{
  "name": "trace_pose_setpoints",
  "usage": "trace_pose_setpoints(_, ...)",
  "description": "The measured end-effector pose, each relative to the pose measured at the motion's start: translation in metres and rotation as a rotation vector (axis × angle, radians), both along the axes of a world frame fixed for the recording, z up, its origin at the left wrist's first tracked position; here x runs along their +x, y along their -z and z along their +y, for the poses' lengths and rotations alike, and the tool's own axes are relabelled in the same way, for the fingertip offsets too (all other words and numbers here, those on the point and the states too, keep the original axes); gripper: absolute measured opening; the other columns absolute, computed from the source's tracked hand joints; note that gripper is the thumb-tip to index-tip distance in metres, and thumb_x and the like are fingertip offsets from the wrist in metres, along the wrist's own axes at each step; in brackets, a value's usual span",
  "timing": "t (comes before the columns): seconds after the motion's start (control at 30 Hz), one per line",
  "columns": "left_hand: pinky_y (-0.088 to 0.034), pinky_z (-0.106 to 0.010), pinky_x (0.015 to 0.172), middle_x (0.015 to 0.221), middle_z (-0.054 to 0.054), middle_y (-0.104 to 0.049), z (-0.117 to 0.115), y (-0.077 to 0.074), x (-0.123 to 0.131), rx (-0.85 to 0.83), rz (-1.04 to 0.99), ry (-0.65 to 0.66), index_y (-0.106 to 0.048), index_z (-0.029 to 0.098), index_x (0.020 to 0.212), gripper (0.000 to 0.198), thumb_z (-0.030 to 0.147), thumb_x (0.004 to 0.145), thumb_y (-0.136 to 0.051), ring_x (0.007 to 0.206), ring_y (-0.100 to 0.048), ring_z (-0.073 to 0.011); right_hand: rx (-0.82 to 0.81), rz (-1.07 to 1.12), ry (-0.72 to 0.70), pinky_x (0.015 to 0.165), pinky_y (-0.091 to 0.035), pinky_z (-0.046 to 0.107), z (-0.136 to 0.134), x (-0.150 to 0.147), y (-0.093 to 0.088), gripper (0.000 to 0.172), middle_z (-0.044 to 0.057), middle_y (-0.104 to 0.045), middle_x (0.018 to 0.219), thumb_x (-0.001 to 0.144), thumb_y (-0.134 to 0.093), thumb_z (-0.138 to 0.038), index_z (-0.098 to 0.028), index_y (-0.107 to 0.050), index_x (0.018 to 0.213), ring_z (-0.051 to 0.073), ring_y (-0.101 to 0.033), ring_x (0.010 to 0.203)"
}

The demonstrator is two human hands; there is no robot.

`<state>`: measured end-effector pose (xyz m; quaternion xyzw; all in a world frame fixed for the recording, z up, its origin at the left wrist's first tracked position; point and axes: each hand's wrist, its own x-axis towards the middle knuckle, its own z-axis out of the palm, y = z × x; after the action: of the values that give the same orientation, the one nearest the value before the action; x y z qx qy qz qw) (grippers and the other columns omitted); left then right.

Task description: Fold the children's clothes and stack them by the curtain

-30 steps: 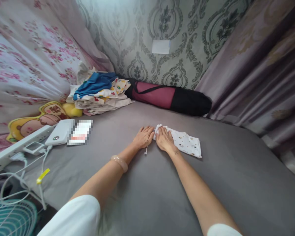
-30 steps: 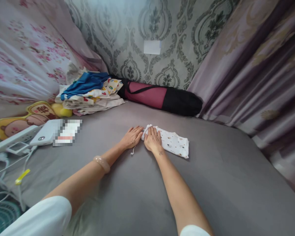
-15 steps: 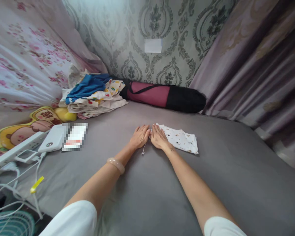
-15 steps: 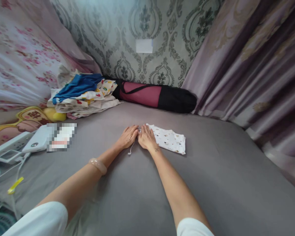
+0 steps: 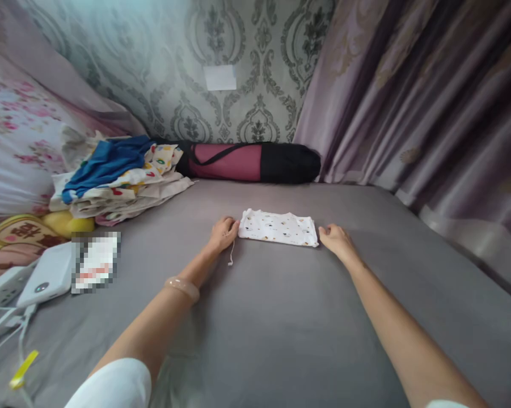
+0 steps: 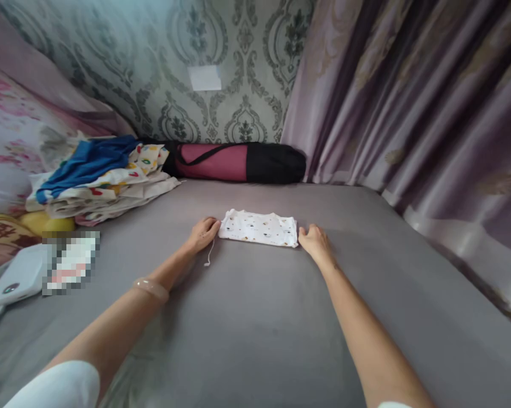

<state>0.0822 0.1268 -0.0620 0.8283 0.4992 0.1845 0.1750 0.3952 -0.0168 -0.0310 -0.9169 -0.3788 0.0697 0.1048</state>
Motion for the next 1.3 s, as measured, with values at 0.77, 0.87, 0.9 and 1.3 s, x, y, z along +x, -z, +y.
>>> trace_pose_setpoints(0.77,-0.021,-0.046,0.118,0.15,-0.012,-0.042,-0.032,0.001,0.11,0.069,0.147,0.313,-0.042,0.015,0.141,0.048,0.033,0.1,-0.024,0.143,-0.031,-0.0251,0.525,0.966,0.173,0.035,-0.018,0.018,0.013,-0.027,-0.015,0.023,-0.007,-0.041,0.044,0.073,-0.061,-0.018,-0.019,-0.046,0.056,0.005,-0.031,0.037)
trace_pose_setpoints(0.87,-0.019,-0.05,0.118,0.152,-0.011,-0.039,-0.035,0.003,0.11,0.101,0.165,0.299,-0.039,0.018,0.144,0.051,0.038,0.1,-0.024,0.143,-0.029,-0.0264,0.628,1.067,0.123,0.034,-0.017,0.016,0.019,-0.035,-0.026,0.017,-0.008,-0.041,0.046,0.074,-0.058,-0.019,-0.019,-0.046,0.062,0.004,-0.029,0.038)
trace_pose_setpoints(0.9,-0.019,-0.05,0.118,0.152,-0.011,-0.039,-0.036,0.004,0.11,0.115,0.174,0.295,-0.039,0.019,0.144,0.052,0.039,0.099,-0.024,0.143,-0.029,-0.027,0.658,1.091,0.103,0.033,-0.018,0.015,0.022,-0.04,-0.029,0.015,-0.008,-0.042,0.047,0.073,-0.058,-0.02,-0.019,-0.047,0.063,0.004,-0.029,0.038)
trace_pose_setpoints(1.3,-0.019,-0.05,0.117,0.155,-0.018,-0.03,-0.028,-0.017,0.083,0.11,0.242,0.342,-0.034,0.012,0.146,0.056,0.024,0.092,-0.039,0.145,-0.021,-0.0316,0.606,1.007,-0.105,0.035,-0.026,0.016,0.082,-0.125,-0.038,0.015,-0.008,-0.043,0.041,0.077,-0.058,-0.024,-0.019,-0.053,0.064,0.006,-0.038,0.036)
